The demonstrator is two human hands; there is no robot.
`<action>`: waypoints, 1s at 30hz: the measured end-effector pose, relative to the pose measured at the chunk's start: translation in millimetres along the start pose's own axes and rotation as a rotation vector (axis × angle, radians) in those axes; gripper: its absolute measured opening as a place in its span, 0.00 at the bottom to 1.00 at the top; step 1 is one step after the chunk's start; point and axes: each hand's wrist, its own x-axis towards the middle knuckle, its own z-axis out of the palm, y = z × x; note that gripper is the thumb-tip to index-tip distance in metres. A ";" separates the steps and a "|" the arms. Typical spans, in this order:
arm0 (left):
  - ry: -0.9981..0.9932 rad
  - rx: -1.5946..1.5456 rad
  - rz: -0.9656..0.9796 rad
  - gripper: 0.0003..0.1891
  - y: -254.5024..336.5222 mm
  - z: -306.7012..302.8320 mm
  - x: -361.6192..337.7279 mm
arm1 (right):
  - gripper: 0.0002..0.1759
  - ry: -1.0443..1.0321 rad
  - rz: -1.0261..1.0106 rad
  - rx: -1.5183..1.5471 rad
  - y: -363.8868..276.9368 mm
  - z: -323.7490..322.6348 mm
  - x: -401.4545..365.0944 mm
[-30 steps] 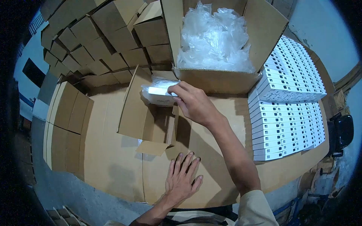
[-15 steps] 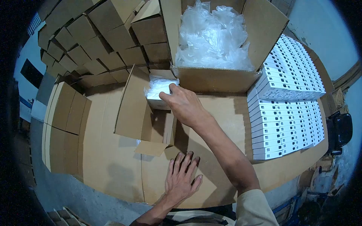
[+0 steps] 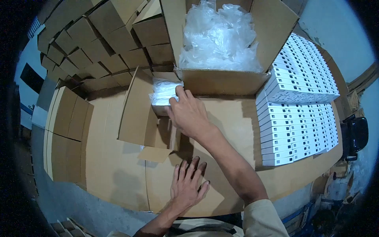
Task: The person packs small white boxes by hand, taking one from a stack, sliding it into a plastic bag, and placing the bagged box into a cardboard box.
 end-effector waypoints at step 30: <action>0.200 0.170 0.042 0.28 5.7 31.2 155.8 | 0.28 0.637 0.746 -0.176 163.3 -201.5 -393.5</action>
